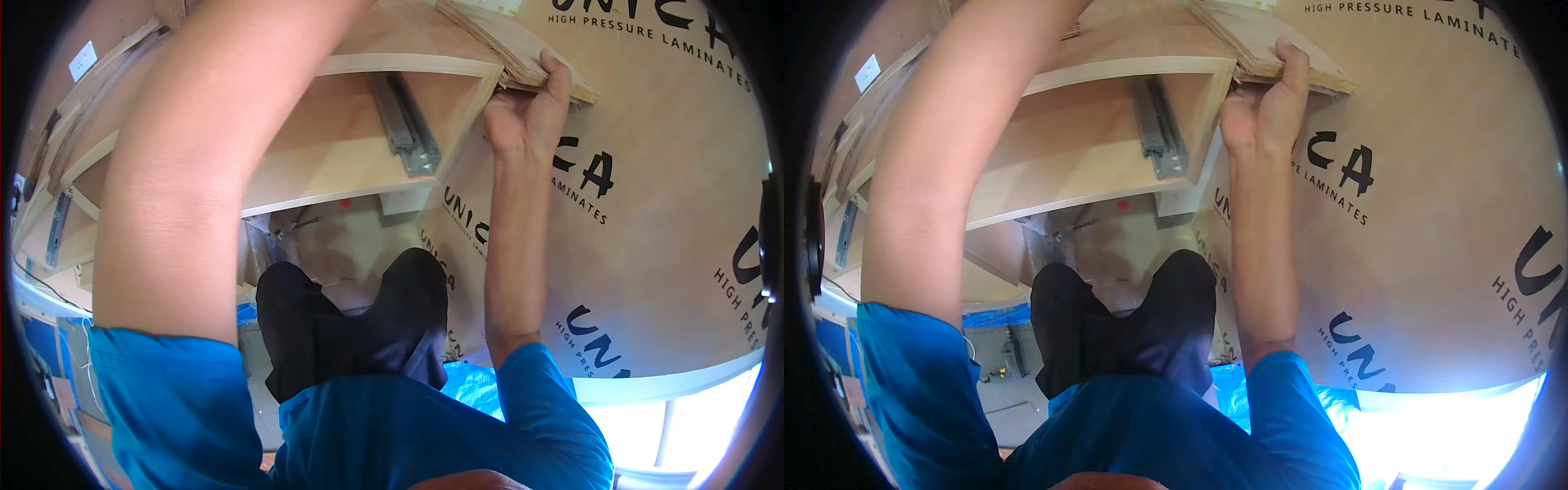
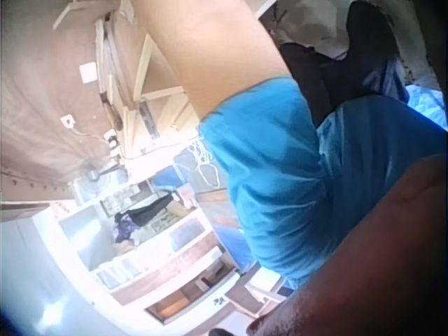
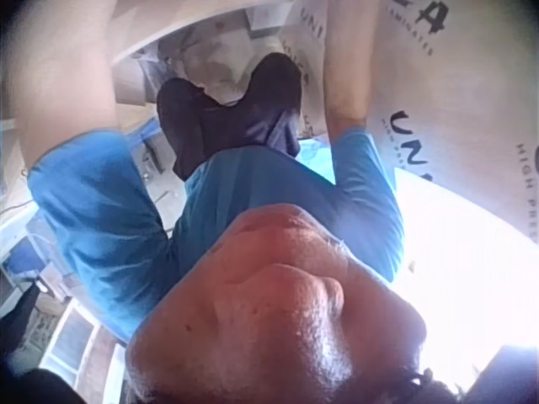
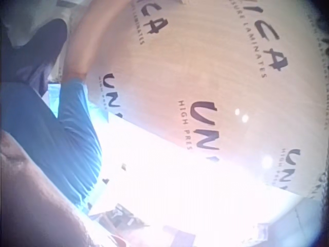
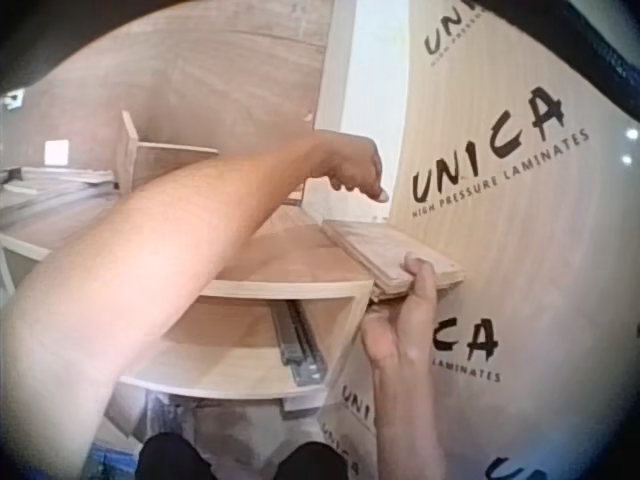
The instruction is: The person positions and aligns small wooden pieces inside a cabinet frame, holding them in place and fitting them into corners.
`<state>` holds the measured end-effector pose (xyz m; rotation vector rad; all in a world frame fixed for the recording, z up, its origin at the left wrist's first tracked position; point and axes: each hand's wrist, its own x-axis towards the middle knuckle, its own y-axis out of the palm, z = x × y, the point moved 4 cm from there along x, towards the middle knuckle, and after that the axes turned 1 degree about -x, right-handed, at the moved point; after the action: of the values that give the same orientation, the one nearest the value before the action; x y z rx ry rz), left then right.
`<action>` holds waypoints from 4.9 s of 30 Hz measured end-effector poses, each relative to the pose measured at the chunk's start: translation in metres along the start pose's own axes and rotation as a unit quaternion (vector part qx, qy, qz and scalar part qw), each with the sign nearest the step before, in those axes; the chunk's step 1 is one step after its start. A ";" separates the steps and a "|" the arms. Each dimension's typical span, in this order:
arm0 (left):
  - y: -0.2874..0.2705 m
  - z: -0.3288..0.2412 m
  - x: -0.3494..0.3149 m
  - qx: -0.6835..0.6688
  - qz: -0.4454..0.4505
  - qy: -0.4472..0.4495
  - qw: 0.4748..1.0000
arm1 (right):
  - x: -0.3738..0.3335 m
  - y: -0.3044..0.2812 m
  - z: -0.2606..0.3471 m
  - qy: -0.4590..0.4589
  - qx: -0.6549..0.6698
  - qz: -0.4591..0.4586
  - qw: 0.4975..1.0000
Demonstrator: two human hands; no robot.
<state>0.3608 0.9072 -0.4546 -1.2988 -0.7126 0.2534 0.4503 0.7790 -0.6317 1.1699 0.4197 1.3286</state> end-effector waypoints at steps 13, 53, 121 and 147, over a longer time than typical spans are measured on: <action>0.015 -0.054 -0.030 -0.129 0.141 -0.016 0.981 | 0.005 -0.001 -0.004 -0.005 0.020 -0.022 1.000; 0.050 -0.129 -0.290 -0.323 -0.296 0.036 0.898 | 0.009 -0.004 0.010 0.013 -0.001 -0.066 0.998; 0.191 -0.171 -0.094 -0.913 -0.303 0.129 0.242 | 0.134 0.058 0.055 0.034 -0.859 0.204 0.468; 0.201 -0.173 -0.090 -0.922 -0.283 0.106 0.243 | 0.161 0.029 0.063 -0.025 -0.783 0.214 0.584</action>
<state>0.4401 0.7768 -0.6896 -2.8992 -1.0776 -2.1212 0.5296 0.8913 -0.5231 -0.2995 -1.0698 1.3652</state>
